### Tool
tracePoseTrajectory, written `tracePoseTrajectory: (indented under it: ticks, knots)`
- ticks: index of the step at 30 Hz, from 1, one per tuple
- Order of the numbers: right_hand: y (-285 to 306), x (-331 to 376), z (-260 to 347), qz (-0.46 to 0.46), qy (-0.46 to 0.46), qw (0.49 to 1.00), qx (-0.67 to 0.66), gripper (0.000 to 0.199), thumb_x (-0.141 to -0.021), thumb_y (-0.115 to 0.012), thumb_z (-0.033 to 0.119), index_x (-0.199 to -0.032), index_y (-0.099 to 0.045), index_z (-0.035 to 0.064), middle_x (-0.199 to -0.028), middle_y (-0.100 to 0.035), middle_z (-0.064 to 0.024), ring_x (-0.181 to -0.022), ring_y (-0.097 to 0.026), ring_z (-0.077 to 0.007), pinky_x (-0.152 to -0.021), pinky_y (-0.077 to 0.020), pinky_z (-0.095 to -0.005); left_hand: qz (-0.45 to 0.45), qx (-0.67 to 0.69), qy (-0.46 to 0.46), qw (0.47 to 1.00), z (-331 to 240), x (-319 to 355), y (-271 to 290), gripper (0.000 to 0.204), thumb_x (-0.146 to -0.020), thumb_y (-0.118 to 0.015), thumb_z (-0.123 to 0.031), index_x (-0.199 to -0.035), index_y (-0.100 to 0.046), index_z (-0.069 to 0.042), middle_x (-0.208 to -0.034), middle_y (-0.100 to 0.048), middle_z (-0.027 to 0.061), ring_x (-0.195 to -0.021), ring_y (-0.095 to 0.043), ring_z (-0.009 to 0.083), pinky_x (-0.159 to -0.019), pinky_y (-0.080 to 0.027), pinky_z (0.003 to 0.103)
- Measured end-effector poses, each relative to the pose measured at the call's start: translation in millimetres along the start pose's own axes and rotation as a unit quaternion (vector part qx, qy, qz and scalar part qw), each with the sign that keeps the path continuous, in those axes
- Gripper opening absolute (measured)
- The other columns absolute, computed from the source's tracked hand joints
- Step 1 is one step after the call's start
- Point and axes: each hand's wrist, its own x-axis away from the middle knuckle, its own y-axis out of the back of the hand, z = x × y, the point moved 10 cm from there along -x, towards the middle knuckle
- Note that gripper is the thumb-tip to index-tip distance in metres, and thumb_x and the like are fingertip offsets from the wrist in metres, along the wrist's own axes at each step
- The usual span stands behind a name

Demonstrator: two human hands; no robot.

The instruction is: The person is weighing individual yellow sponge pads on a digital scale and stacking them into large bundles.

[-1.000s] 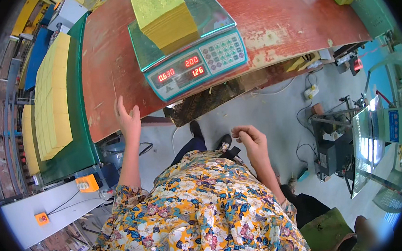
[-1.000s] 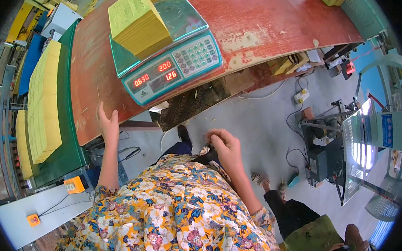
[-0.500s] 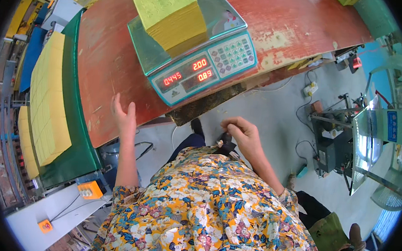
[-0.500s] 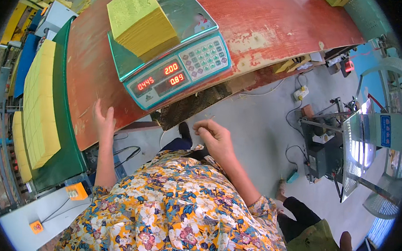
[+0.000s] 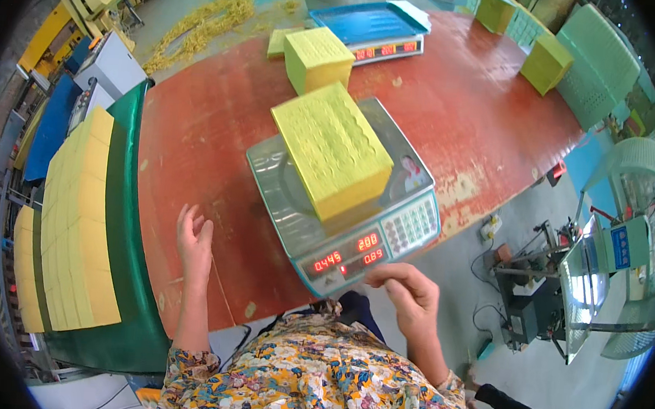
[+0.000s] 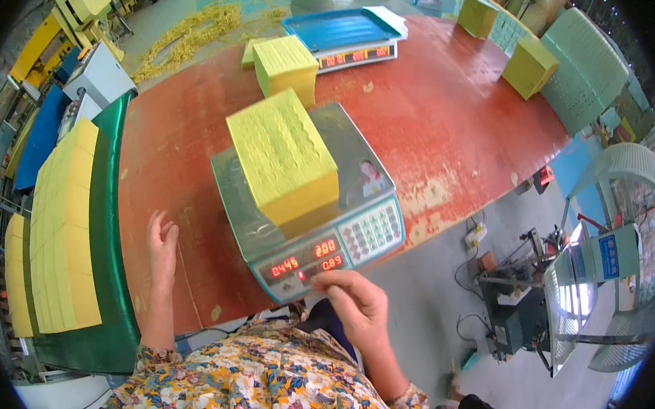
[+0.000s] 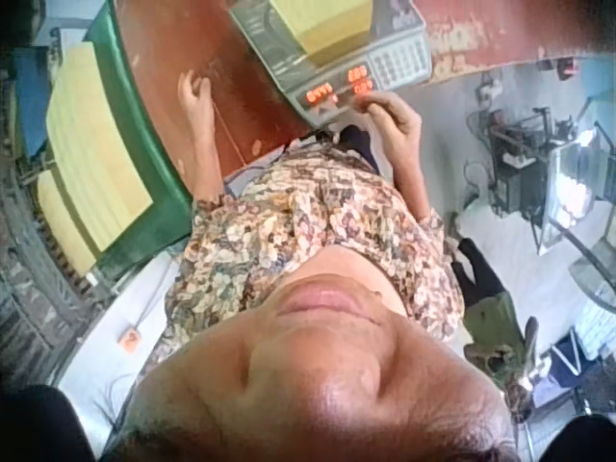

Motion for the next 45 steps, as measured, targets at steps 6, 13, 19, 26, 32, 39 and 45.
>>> tracePoseTrajectory:
  ticks: [6, 13, 19, 26, 32, 39, 45]
  knots:
    - [49, -88, 63, -0.055, 0.093, 0.984, 0.142, 0.021, -0.088, -0.049, -0.004, -0.095, -0.068, -0.0048, -0.091, -0.069, -0.0091, -0.085, -0.063, -0.0151, -0.08, -0.0497, -0.0279, 0.024, 0.018, -0.064, 0.998, -62, -91, -30, 0.043, -0.096, -0.059, -0.013, -0.136, -0.048, 0.001, -0.147, -0.042, 0.0136, -0.122, -0.055, 0.0208, -0.1, -0.047, 0.035]
    - [68, -305, 9, 0.003, 0.0, 0.993, 0.118, 0.04, -0.099, -0.053, 0.023, -0.131, -0.054, -0.0011, -0.122, -0.062, -0.011, -0.108, -0.06, -0.0193, -0.091, -0.0483, -0.0335, 0.21, 0.274, 0.095, 0.934, -145, -197, -167, 0.065, -0.094, -0.063, -0.041, -0.142, -0.042, -0.003, -0.146, -0.041, 0.0144, -0.13, -0.046, 0.0291, -0.099, -0.044, 0.042]
    - [30, -438, -106, 0.133, -0.216, 0.963, 0.089, 0.065, -0.095, -0.054, 0.052, -0.138, -0.049, 0.0047, -0.131, -0.056, -0.0138, -0.108, -0.059, -0.0276, -0.093, -0.0468, -0.0412, 0.285, 0.254, 0.14, 0.914, -163, -246, -283, 0.065, -0.088, -0.066, -0.05, -0.132, -0.056, -0.004, -0.142, -0.051, 0.0159, -0.137, -0.037, 0.0279, -0.107, -0.03, 0.054]
    - [-41, -454, -148, 0.269, -0.265, 0.924, 0.065, 0.066, -0.086, -0.064, 0.054, -0.131, -0.056, 0.0058, -0.121, -0.062, -0.0129, -0.105, -0.059, -0.0267, -0.086, -0.0484, -0.0432, 0.297, 0.234, 0.156, 0.913, -115, -285, -295, 0.047, -0.086, -0.066, -0.041, -0.118, -0.065, -0.007, -0.106, -0.07, 0.0079, -0.09, -0.068, 0.0221, -0.077, -0.054, 0.038]
    - [-125, -418, -143, 0.394, -0.266, 0.87, 0.13, 0.055, -0.089, -0.063, 0.054, -0.12, -0.062, 0.0078, -0.105, -0.062, -0.0053, -0.087, -0.058, -0.0161, -0.08, -0.047, -0.0335, 0.352, 0.225, 0.18, 0.891, -78, -295, -215, 0.046, -0.087, -0.065, -0.037, -0.122, -0.062, -0.006, -0.113, -0.069, 0.0072, -0.104, -0.065, 0.0167, -0.092, -0.051, 0.034]
    - [-150, -395, -136, 0.529, -0.206, 0.799, 0.198, 0.066, -0.094, -0.059, 0.047, -0.139, -0.048, 0.0012, -0.137, -0.054, -0.0118, -0.119, -0.055, -0.0246, -0.1, -0.0443, -0.0397, 0.445, 0.014, 0.137, 0.885, -91, -286, -144, 0.062, -0.085, -0.066, -0.029, -0.138, -0.048, -0.001, -0.129, -0.06, 0.0107, -0.115, -0.06, 0.0177, -0.098, -0.048, 0.033]
    - [-47, -446, -74, 0.3, -0.124, 0.937, 0.128, 0.042, -0.1, -0.051, 0.028, -0.132, -0.055, 0.0019, -0.126, -0.063, -0.0131, -0.111, -0.063, -0.0259, -0.095, -0.05, -0.038, 0.29, -0.106, -0.119, 0.944, -174, -298, -170, 0.084, -0.084, -0.065, -0.038, -0.154, -0.029, -0.009, -0.151, -0.039, 0.0175, -0.138, -0.04, 0.0267, -0.112, -0.034, 0.038]
